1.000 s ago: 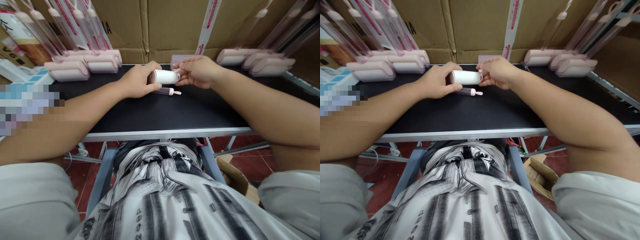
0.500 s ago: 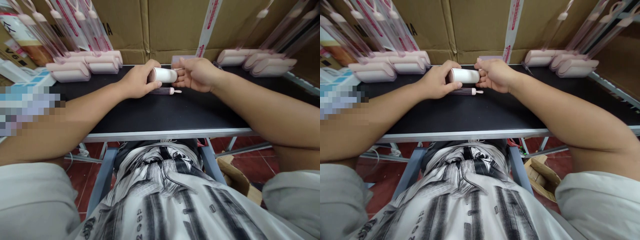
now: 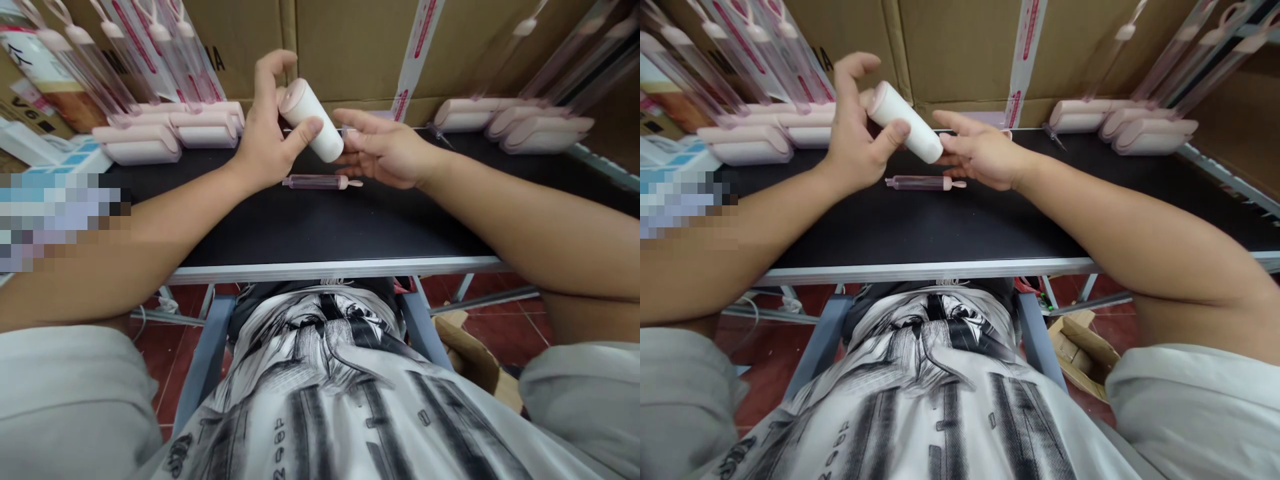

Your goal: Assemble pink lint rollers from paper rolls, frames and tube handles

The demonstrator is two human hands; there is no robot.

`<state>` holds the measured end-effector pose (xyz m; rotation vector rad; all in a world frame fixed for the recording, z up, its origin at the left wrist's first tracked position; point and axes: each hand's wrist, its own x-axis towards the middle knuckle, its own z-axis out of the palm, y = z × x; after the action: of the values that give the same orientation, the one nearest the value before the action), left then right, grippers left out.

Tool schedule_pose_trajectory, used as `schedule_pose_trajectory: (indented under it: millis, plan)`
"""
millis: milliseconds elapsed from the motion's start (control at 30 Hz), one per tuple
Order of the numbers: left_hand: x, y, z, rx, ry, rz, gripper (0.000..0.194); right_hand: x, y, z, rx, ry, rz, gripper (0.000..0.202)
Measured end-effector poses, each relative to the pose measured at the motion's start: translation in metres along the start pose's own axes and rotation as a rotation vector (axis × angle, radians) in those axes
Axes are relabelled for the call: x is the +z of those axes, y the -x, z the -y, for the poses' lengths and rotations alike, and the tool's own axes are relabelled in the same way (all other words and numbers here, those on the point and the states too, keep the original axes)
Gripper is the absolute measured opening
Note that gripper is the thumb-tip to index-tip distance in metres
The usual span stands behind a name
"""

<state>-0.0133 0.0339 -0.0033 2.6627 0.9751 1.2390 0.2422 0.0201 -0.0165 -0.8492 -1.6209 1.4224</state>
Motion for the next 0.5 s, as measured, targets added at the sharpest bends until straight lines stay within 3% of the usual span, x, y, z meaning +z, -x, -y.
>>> schedule_pose_trajectory:
  millis: [100, 267, 367, 500]
  plan:
    - [0.006, -0.002, 0.000, -0.087, 0.177, -0.154, 0.062, 0.001, -0.002, -0.004, -0.037, 0.040, -0.006, 0.069]
    - [0.010, -0.001, -0.009, -0.198, 0.330, -0.045, 0.054, 0.002, -0.001, -0.007, -0.092, 0.077, 0.096, 0.086]
    - [0.007, -0.002, -0.014, -0.243, 0.401, 0.006, 0.060, 0.003, -0.001, -0.009, -0.098, 0.187, 0.165, 0.094]
    - [-0.003, -0.006, -0.003, -0.254, 0.219, 0.026, 0.075, 0.003, -0.001, -0.011, -0.143, 0.307, 0.110, 0.086]
